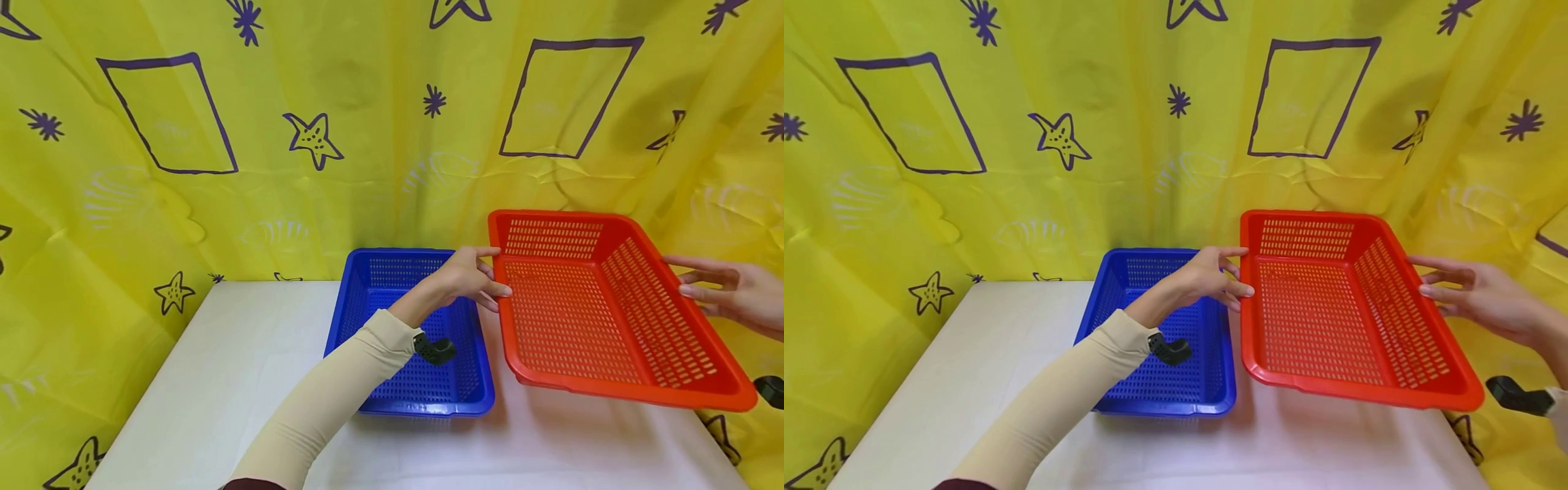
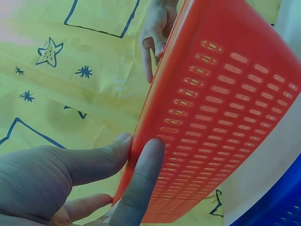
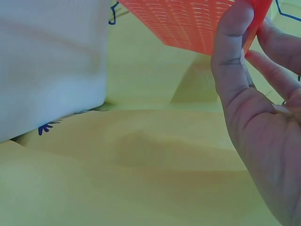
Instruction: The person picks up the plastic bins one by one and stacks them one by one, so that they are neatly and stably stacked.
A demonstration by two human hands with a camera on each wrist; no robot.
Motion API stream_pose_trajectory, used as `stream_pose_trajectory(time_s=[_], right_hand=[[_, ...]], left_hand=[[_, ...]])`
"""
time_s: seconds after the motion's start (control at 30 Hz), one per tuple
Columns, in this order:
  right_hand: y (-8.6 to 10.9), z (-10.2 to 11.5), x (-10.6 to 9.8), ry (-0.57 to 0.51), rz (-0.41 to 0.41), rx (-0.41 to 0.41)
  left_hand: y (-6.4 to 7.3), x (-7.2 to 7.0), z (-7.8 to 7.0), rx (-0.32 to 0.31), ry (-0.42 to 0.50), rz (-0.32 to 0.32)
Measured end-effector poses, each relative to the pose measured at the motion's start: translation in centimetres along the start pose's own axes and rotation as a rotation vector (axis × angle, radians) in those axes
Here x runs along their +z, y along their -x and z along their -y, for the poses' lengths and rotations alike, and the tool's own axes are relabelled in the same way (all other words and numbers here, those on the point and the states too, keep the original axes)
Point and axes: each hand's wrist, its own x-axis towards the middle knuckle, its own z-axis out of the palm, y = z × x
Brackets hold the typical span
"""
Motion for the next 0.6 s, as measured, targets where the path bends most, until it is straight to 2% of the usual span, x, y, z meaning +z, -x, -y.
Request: stream_pose_trajectory(time_s=[0.23, 0.6], right_hand=[[-0.12, -0.63, -0.06, -0.036, -0.003, -0.036], [-0.26, -0.25, 0.14, -0.056, 0.001, -0.045]], left_hand=[[0.08, -0.04, -0.10, 0.006, -0.012, 0.000], [0.42, -0.41, -0.16, 0.021, -0.030, -0.001]])
